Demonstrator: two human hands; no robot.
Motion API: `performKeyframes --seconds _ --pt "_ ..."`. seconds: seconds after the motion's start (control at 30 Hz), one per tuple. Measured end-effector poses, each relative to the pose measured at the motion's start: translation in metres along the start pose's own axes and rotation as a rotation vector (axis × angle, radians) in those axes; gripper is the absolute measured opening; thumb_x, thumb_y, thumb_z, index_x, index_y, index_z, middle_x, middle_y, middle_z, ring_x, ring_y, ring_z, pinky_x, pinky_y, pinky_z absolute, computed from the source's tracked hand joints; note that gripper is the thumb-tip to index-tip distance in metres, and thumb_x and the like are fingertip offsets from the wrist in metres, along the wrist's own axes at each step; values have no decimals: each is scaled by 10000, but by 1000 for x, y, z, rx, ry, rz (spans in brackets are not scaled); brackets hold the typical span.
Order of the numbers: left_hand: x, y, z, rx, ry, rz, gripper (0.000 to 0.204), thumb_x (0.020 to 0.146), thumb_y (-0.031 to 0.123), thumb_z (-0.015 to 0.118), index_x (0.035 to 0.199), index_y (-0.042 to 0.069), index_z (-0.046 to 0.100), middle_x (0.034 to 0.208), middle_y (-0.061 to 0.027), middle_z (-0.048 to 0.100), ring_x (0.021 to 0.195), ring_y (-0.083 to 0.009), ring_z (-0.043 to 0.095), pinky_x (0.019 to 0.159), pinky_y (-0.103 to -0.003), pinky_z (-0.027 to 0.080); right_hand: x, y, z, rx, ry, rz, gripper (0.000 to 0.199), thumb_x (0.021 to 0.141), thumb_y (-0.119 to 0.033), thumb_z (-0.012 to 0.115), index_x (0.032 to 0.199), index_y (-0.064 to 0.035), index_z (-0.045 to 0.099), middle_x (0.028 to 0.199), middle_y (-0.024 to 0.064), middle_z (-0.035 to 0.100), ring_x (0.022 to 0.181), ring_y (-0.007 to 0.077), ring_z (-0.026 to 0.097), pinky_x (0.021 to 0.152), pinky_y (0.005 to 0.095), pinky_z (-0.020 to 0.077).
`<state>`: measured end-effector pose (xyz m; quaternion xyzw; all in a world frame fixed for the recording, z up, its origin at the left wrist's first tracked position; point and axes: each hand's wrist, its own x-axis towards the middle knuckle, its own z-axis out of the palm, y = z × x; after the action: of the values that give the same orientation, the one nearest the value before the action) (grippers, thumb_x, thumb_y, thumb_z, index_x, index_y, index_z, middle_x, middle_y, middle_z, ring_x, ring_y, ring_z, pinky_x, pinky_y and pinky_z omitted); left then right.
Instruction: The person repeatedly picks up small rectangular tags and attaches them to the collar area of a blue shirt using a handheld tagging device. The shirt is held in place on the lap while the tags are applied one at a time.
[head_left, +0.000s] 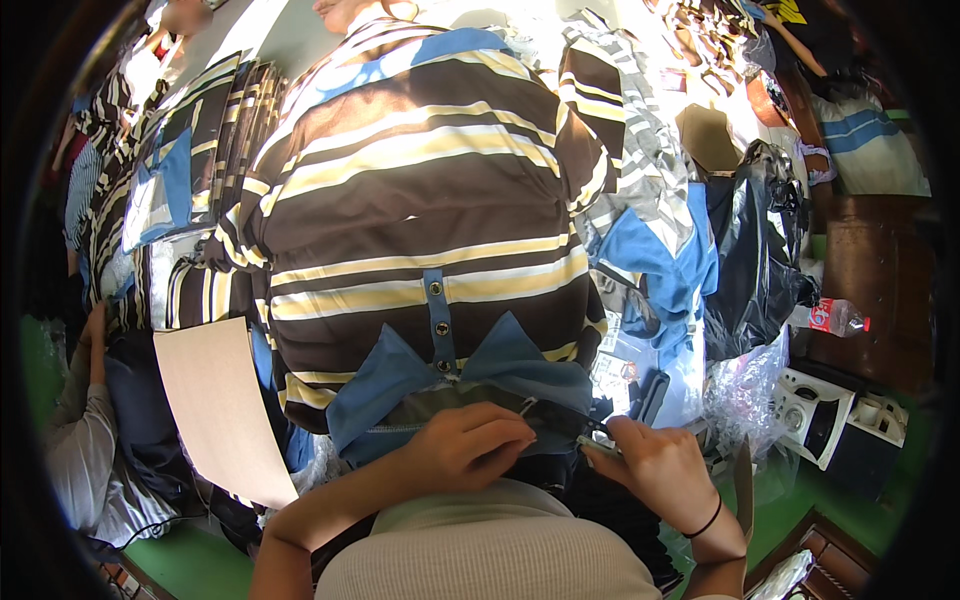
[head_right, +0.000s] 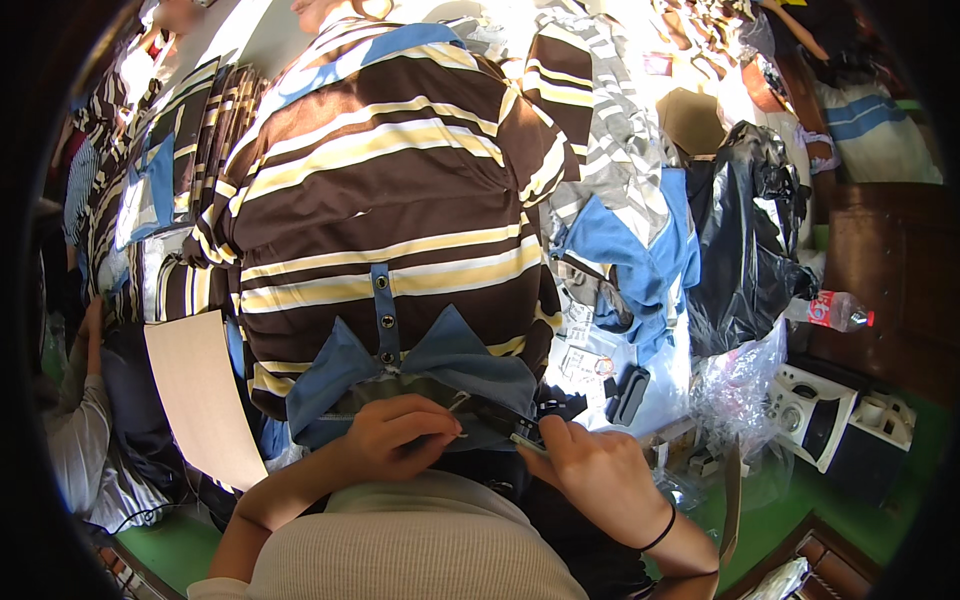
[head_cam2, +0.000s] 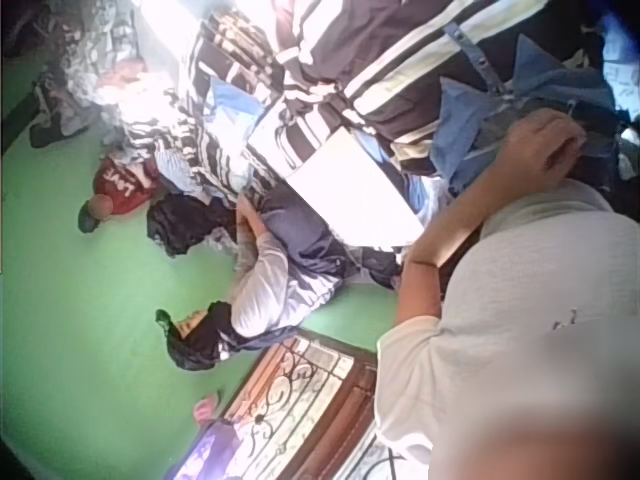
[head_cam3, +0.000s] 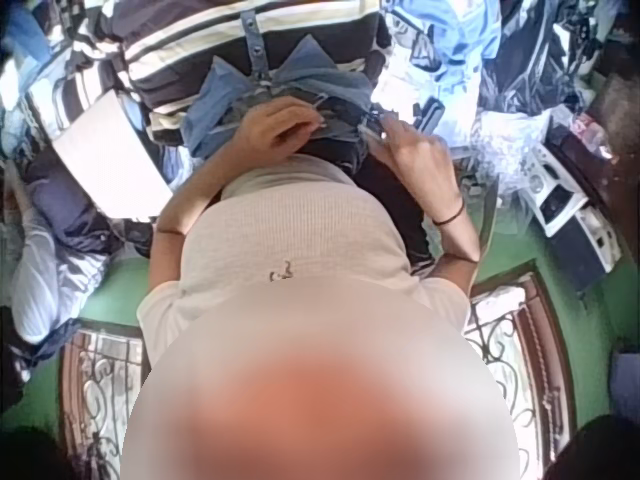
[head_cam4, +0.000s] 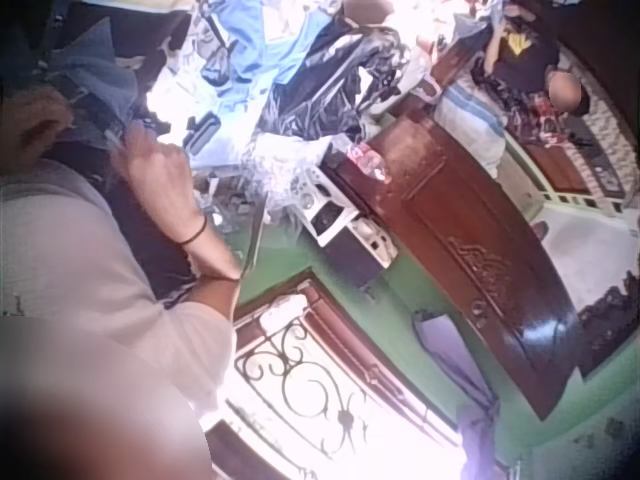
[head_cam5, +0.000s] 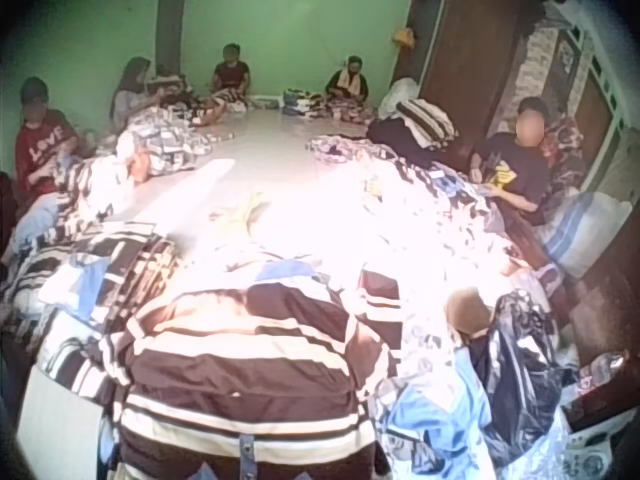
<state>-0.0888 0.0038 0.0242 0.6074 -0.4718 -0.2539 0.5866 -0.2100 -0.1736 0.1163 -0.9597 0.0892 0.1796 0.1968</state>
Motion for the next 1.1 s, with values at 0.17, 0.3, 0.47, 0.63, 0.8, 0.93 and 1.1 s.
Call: performKeyframes --seconds 0.17,0.3,0.47,0.63,0.8,0.93,1.1 --pt "0 1 -1 -5 -9 -19 184 695 -8 649 863 27 585 804 -93 599 677 -221 602 564 -279 496 6 6 9 -106 12 -83 309 757 -280 643 704 -61 432 522 39 461 393 196 518 359 289 394" --pt "1 1 -1 -13 -4 -39 187 705 -25 632 877 26 579 792 -93 596 681 -219 599 571 -282 490 9 8 14 -82 2 -60 290 738 -270 668 711 -64 466 538 50 481 437 212 530 394 311 397" --pt "5 1 1 -56 40 -304 202 755 -32 579 945 19 537 853 -116 567 726 -247 577 604 -300 467 15 19 20 -120 -7 -118 288 745 -293 657 725 -65 482 538 48 483 436 215 527 388 308 391" --pt "12 1 5 -19 4 -421 172 791 14 561 958 18 519 862 -120 514 751 -259 538 638 -318 447 19 26 27 -47 9 -142 274 754 -304 646 751 -67 509 544 58 494 428 227 514 385 319 383" --pt "15 -5 5 174 -52 -330 156 782 27 572 931 15 526 807 -118 482 747 -280 518 642 -335 440 22 31 33 -55 11 -156 275 756 -304 644 753 -63 510 548 63 496 430 231 511 393 326 382" --pt "14 -9 6 250 -36 -263 117 776 14 565 886 12 524 792 -112 473 746 -286 509 638 -343 436 23 33 37 -51 12 -156 275 755 -300 644 750 -62 507 548 64 492 438 226 514 401 324 384" --pt "14 -10 8 267 -2 -288 86 773 -2 556 847 21 516 780 -104 477 720 -276 508 621 -340 428 26 35 39 -65 20 -171 275 756 -296 641 738 -59 503 542 59 486 437 221 512 403 320 383"
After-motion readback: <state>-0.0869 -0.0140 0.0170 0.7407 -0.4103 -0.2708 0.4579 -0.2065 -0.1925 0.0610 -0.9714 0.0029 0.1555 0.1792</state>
